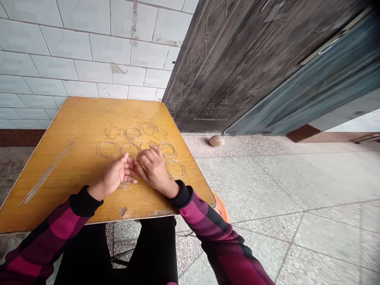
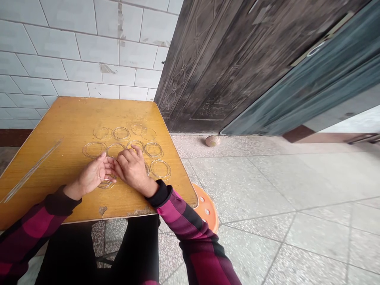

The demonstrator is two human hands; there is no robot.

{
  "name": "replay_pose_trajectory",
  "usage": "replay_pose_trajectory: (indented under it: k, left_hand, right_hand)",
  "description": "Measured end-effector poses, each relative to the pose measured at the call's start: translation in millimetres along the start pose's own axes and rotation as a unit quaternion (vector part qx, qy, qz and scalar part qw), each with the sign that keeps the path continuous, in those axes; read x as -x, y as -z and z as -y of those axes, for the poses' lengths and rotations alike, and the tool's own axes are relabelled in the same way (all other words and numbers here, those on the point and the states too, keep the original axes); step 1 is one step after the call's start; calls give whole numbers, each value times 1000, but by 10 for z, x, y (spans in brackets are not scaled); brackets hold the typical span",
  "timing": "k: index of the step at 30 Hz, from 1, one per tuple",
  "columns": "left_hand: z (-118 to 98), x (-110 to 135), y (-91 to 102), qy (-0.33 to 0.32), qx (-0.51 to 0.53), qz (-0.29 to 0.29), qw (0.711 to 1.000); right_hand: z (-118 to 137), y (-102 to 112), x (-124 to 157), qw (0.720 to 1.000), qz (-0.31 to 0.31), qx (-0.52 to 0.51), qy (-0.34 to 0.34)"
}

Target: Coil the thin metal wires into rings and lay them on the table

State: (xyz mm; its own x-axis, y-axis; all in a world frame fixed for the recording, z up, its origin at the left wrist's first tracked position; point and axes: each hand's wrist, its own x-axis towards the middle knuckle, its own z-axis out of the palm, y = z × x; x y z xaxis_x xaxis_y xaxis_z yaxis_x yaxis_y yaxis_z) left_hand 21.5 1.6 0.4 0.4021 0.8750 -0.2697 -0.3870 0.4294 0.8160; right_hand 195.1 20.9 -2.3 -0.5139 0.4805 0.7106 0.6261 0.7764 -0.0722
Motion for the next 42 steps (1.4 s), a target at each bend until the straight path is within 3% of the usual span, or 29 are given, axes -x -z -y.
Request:
replay_pose_trajectory:
  k: [5, 15, 20, 34, 37, 42]
  left_hand:
    - [-8, 8, -13, -7, -23, -7, 1000]
    - [62, -27, -19, -26, -44, -7, 999]
    - [62, -19, -38, -44, -48, -25, 998]
    - [97, -19, -47, -56, -40, -5, 998]
    - [91, -10, -28, -64, -44, -28, 997]
    - [41, 7, 15, -165, -105, -105, 975]
  right_hand:
    - [-7, -5, 19, 997, 2, -59, -41]
    - [-11, -45, 51, 999, 15, 8, -29]
    - [-2, -34, 53, 999, 14, -21, -41]
    - [24, -21, 56, 997, -9, -59, -54]
    - [1, -35, 51, 996, -3, -55, -67]
    - [-69, -19, 16, 990, -28, -96, -103]
